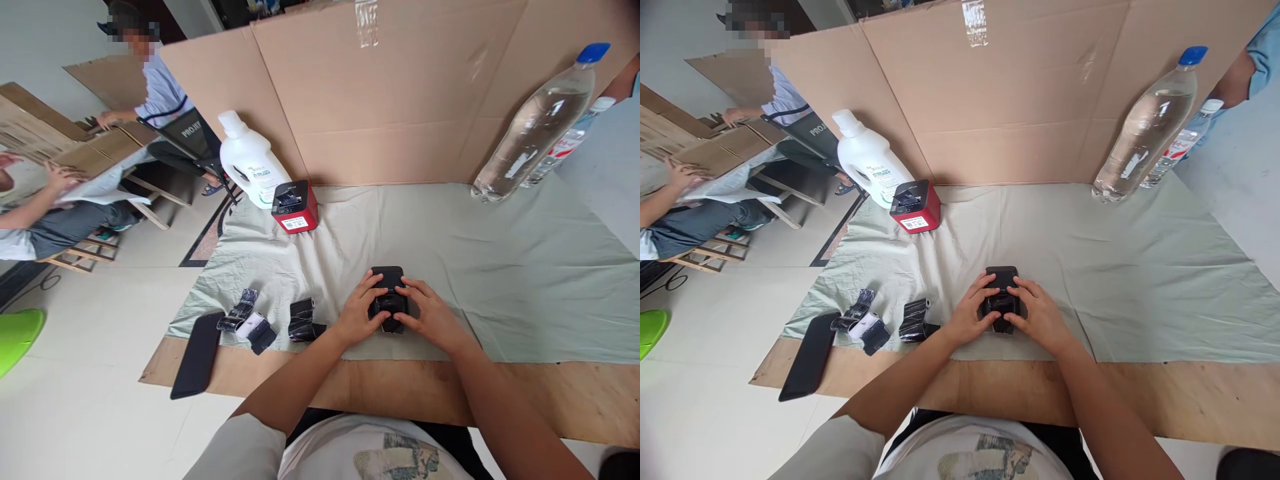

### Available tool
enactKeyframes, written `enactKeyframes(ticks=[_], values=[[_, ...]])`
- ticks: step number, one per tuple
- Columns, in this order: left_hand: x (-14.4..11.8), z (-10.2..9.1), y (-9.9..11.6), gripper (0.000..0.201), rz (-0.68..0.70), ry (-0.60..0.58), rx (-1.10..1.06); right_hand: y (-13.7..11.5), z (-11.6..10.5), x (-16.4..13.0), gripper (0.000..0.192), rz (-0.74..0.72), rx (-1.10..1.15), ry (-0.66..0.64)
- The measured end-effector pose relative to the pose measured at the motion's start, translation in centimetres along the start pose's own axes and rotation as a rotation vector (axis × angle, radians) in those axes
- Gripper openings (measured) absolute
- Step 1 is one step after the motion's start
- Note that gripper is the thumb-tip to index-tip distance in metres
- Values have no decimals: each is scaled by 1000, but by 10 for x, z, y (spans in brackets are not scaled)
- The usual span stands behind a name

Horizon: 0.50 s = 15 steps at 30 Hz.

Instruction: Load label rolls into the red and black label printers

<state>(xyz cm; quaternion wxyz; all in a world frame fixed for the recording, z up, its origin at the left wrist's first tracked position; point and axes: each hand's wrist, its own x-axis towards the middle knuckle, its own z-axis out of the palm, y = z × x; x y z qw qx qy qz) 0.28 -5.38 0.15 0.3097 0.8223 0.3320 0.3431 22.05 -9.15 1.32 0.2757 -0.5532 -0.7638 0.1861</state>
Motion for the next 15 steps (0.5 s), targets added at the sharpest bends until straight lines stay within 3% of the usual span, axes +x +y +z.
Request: enactKeyframes(ticks=[9, 15], values=[[0, -3, 5, 40, 23, -56, 188, -18, -4, -1, 46, 31, -316, -106], [-4, 3, 4, 41, -43, -15, 81, -14, 3, -7, 49, 42, -167, -81]])
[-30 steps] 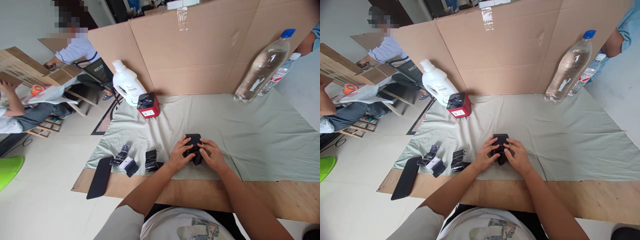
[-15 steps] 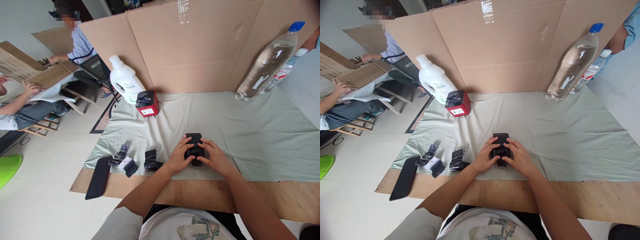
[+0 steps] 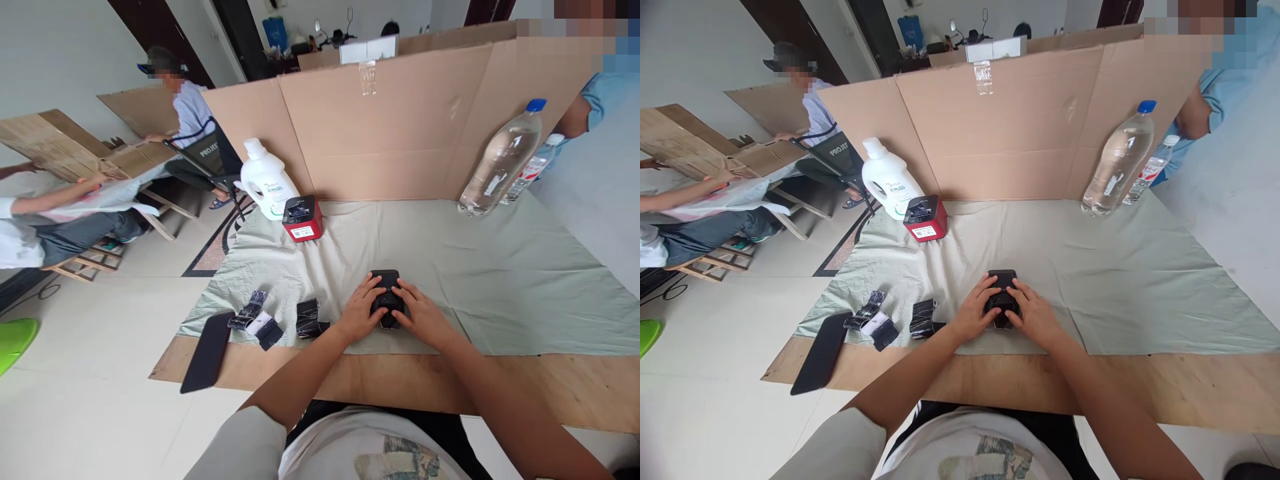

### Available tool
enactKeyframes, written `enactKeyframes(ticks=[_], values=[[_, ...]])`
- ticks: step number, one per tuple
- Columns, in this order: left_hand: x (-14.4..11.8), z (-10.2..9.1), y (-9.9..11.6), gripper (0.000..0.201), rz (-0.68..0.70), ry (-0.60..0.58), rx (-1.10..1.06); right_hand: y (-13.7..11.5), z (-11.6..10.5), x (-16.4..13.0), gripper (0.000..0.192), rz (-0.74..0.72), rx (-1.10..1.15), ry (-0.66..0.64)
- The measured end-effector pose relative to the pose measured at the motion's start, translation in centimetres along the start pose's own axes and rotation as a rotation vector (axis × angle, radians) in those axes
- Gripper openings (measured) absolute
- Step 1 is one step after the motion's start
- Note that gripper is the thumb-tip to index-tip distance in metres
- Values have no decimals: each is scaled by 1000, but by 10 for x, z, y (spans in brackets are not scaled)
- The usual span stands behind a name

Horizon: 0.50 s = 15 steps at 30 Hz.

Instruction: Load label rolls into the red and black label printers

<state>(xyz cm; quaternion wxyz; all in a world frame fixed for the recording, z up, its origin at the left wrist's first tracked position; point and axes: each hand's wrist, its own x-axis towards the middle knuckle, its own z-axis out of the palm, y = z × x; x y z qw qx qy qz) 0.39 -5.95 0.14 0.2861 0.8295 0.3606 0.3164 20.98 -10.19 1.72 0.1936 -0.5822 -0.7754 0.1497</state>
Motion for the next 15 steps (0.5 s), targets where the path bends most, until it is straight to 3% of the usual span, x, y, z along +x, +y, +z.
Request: enactKeyframes(ticks=[4, 7, 11, 15], values=[[-10, 14, -5, 52, -240, 287, -335, -10, 15, -7, 62, 174, 157, 107], [-16, 22, -9, 54, -430, 487, -542, -33, 24, -5, 83, 355, 126, 149], [-23, 25, -10, 56, -471, 537, -526, -66, 26, 9, 109, 443, -15, 101], [-29, 24, -6, 52, -416, 509, -406, -75, 25, 18, 106, 471, -90, 81]])
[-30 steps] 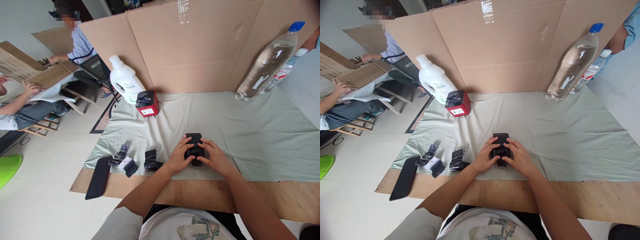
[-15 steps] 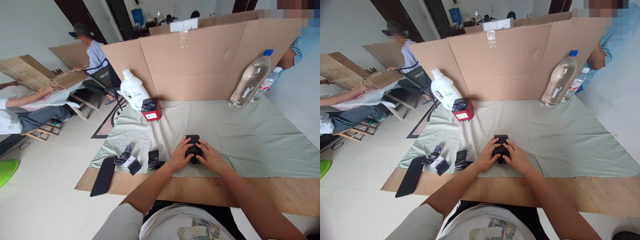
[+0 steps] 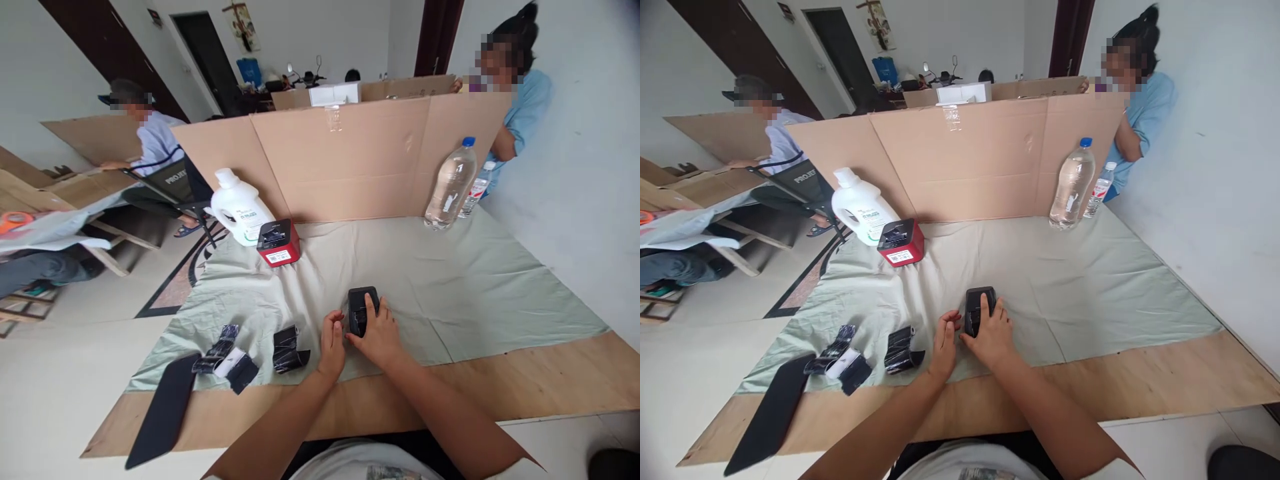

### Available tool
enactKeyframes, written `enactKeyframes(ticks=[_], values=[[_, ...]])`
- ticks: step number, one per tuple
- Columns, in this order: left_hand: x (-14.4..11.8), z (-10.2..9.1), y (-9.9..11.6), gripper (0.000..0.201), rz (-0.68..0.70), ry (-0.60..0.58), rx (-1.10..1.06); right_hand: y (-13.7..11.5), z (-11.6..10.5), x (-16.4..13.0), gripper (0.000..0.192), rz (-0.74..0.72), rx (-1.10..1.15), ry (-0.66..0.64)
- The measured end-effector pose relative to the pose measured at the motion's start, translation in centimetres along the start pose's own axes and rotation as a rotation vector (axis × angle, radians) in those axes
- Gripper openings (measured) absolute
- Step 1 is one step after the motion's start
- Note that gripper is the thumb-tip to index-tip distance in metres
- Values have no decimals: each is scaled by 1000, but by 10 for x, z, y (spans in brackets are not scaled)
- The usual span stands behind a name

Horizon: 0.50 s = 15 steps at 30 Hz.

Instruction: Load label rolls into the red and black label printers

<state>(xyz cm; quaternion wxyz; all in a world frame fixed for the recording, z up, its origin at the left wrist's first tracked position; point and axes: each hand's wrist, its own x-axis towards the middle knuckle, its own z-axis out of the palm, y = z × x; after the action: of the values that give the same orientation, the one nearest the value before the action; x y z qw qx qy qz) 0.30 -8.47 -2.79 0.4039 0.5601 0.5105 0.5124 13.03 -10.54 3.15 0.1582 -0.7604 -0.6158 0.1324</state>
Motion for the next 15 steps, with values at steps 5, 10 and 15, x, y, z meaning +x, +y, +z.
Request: enactKeyframes(ticks=[5, 10, 15], values=[[-6, -5, -1, 35, 125, -129, 223, 38, -4, 32, 94, -111, 4, 101], [-5, -2, 4, 24, 191, -295, 488, 123, -42, 124, 86, 112, -2, 341], [-9, 9, 18, 47, 244, -562, 754, 195, -80, 191, 90, 332, -41, 341]])
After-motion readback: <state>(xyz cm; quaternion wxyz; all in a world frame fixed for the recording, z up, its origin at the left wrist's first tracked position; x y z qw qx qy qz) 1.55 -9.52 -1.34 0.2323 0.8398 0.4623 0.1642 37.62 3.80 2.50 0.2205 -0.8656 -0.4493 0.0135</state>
